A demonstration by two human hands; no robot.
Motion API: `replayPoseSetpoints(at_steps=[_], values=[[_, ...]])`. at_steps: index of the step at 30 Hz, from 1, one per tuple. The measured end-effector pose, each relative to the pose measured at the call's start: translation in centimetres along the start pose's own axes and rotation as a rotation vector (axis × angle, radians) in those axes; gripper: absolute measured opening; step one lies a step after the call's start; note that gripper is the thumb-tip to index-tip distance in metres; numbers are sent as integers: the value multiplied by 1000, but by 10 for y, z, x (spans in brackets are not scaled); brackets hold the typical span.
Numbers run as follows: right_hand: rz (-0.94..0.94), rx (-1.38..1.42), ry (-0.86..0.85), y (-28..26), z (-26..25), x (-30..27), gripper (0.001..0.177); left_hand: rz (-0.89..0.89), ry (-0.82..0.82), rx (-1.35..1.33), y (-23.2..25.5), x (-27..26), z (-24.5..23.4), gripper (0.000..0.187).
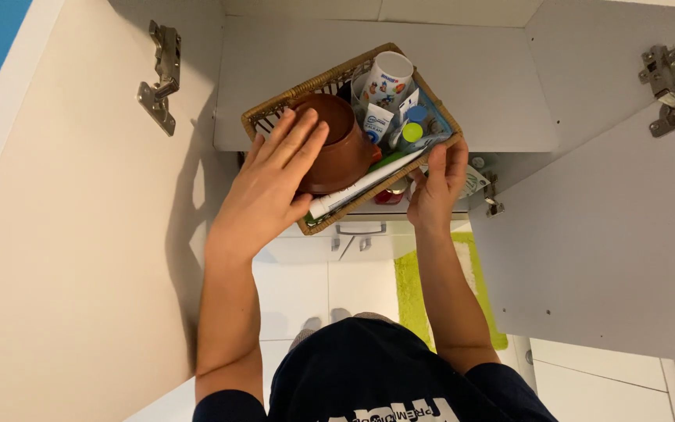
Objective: Organize bathroom supplies by placing a shelf board in a cabinet and arranging bottles and jars, occasionally wiping them with a cloth.
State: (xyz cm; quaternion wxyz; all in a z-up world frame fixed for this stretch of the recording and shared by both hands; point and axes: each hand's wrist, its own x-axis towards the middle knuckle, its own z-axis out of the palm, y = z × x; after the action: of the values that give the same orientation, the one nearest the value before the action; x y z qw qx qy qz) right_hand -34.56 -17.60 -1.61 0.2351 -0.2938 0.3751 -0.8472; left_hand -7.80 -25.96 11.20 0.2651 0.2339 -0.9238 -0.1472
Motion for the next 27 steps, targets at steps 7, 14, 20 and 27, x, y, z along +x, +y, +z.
replayPoseSetpoints(at_steps=[7, 14, 20, 27], values=[[30, -6, -2, -5, 2, -1, 51, -73, 23, 0, -6, 11, -13, 89], [21, 11, -29, -3, 1, 3, 48, 62, 24, -67, -4, 2, -6, 86], [28, 20, -16, -1, -3, 4, 44, -93, 491, 35, 46, -50, 43, 47], [13, 80, 4, -10, -1, -25, 41, -530, 599, -244, 35, -78, 100, 43]])
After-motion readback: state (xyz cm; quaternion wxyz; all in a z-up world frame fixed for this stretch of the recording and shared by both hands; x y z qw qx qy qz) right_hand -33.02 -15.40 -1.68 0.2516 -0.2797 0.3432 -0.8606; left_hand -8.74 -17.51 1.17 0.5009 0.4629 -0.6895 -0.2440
